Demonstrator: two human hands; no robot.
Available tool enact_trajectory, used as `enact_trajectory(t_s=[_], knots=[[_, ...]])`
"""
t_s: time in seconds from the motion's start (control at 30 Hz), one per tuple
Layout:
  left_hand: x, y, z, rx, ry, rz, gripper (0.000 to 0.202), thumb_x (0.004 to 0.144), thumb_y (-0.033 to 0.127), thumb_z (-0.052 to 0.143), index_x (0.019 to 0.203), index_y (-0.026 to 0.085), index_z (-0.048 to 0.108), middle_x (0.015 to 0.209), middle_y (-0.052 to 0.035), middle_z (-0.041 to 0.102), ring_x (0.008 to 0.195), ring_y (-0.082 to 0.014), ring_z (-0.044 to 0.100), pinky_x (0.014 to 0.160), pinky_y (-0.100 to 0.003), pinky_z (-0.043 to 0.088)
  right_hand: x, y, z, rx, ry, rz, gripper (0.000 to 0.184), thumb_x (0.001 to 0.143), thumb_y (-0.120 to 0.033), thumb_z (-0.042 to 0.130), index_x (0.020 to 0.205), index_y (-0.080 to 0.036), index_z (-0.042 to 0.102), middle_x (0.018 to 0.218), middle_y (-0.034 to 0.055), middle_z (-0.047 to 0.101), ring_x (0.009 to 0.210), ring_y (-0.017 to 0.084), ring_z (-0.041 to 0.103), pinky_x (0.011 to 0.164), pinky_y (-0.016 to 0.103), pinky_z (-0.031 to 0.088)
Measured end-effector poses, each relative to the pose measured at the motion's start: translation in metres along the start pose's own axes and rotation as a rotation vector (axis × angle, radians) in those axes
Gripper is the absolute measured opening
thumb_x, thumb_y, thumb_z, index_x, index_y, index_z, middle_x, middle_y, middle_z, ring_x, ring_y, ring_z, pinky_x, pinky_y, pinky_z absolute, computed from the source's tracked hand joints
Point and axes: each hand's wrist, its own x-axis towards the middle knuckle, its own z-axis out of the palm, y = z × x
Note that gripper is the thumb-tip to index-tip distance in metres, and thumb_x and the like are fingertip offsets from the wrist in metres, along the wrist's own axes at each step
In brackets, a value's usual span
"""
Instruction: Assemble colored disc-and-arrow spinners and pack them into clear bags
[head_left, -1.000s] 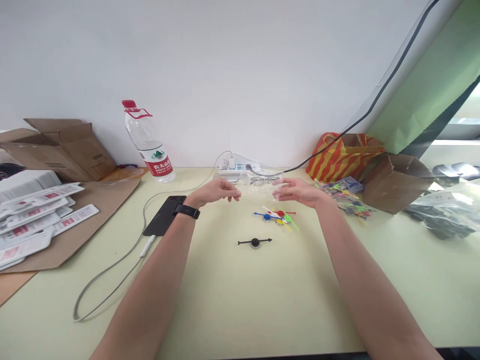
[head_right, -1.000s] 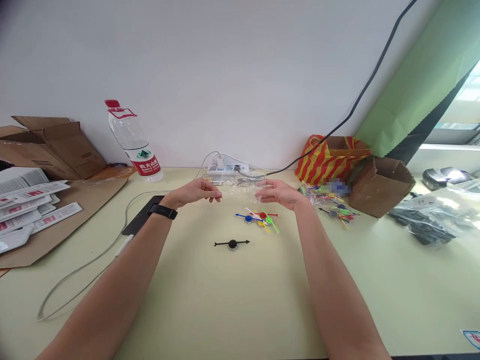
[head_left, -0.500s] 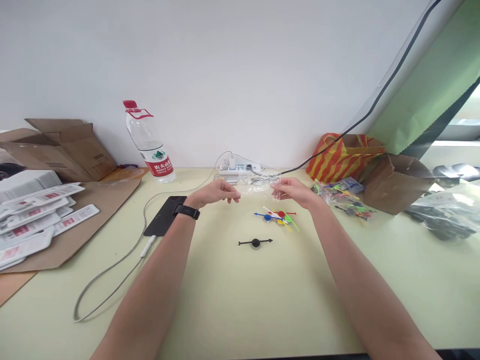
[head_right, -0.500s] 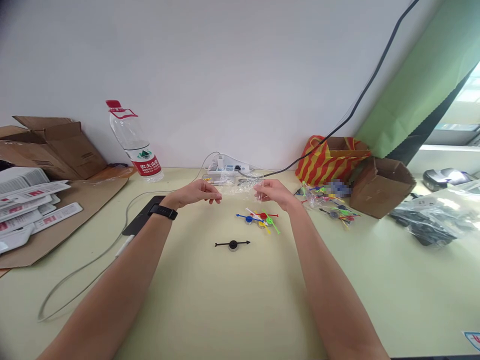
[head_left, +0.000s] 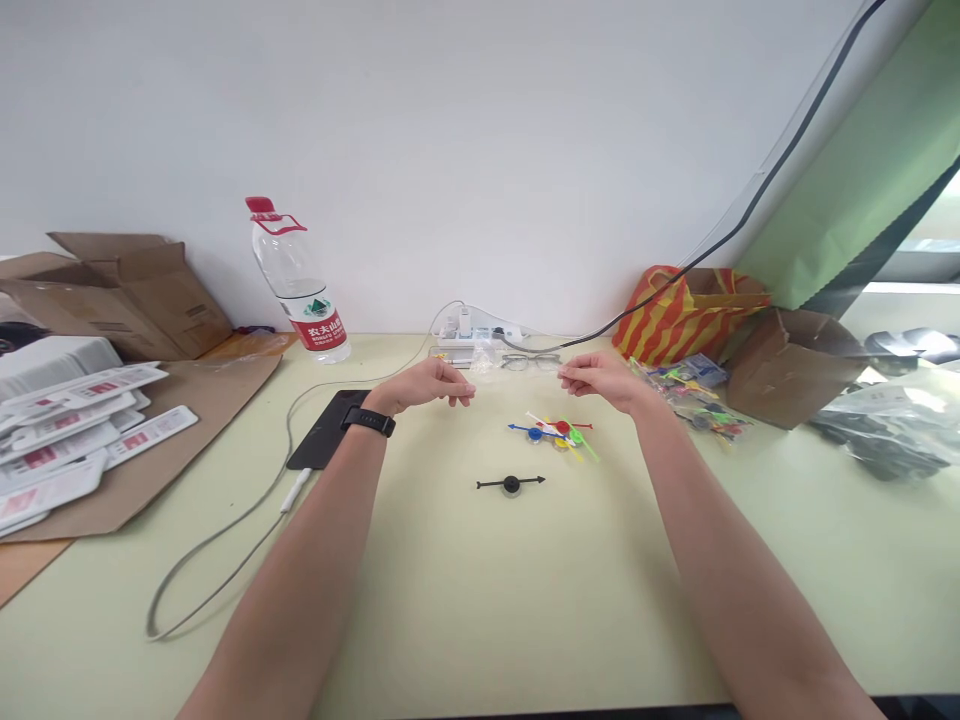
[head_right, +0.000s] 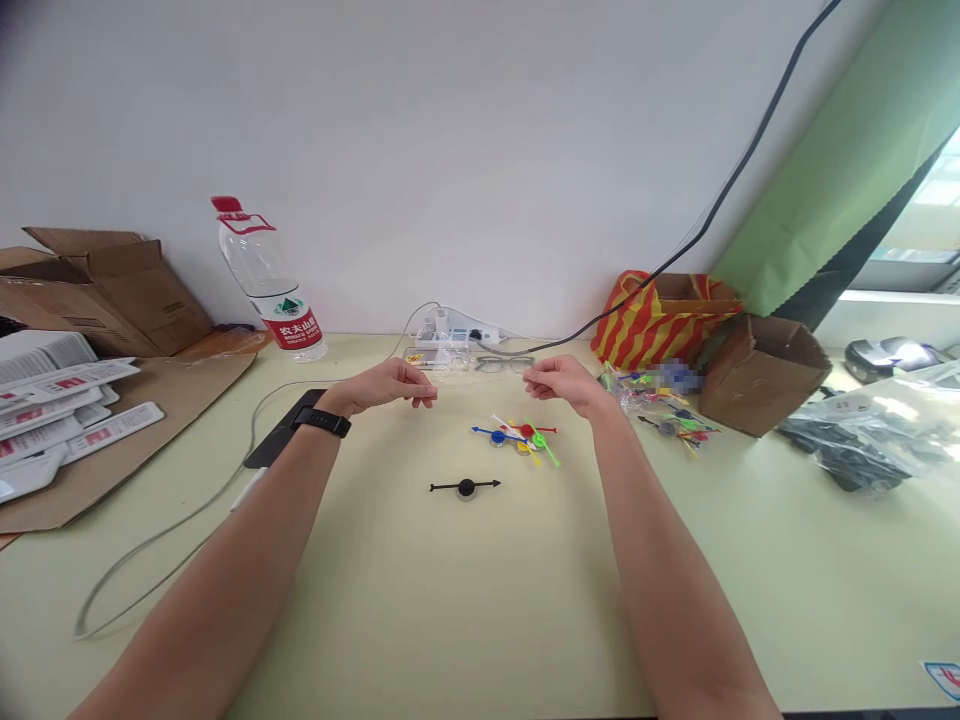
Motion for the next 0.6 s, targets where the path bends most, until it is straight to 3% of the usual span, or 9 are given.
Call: enact_trajectory(t_s=[0.07,0.2,0.27,0.4,0.6], knots=[[0.0,0.002,0.001,-0.018,0.003,0.013,0.035,0.078,0.055,0.078,0.082,0.02,0.083,0.09,-0.0102,0.078,0.077,-0.0181,0.063,0.073,-0.031,0.05,0.0,0.0,-0.002,-0.007,0.006,0.002,0.036,0.074,-0.049,0.089,0.082,-0.018,0.074,0.081,0.0091,0.077,0.071,0.016,0.07,0.066,0.027,0.058],[0.001,0.008,0.005,-0.072,0.02,0.028,0.034,0.08,0.055,0.078,0.082,0.021,0.082,0.093,-0.0097,0.079,0.077,-0.0169,0.064,0.075,-0.031,0.05,0.003,0.0,0.003,0.04,0.141,-0.015,0.042,0.065,-0.039,0.096,0.086,-0.023,0.064,0.083,0.0046,0.075,0.072,0.018,0.071,0.069,0.031,0.061],[0.001,0.01,0.007,-0.106,0.023,0.026,0.035,0.08,0.055,0.078,0.084,0.02,0.082,0.095,-0.0099,0.079,0.078,-0.0165,0.063,0.076,-0.031,0.051,0.005,0.0,0.008,0.068,0.154,-0.025,0.041,0.068,-0.041,0.095,0.087,-0.024,0.062,0.089,0.0038,0.074,0.077,0.019,0.073,0.072,0.034,0.063],[-0.001,0.011,0.007,-0.144,0.023,0.025,0.038,0.082,0.056,0.078,0.089,0.019,0.081,0.099,-0.0111,0.078,0.081,-0.0168,0.064,0.08,-0.032,0.052,0.005,-0.003,0.016,0.043,0.035,0.036,0.038,0.087,-0.058,0.076,0.085,-0.02,0.071,0.107,0.0108,0.073,0.091,0.021,0.072,0.081,0.034,0.064],[-0.001,0.009,0.004,-0.15,0.067,0.024,0.04,0.081,0.058,0.078,0.087,0.019,0.081,0.097,-0.0115,0.078,0.08,-0.0164,0.063,0.08,-0.032,0.052,-0.002,-0.011,0.018,0.197,-0.104,0.013,0.044,0.089,-0.065,0.068,0.089,-0.022,0.077,0.125,0.0111,0.071,0.105,0.024,0.068,0.089,0.034,0.062]])
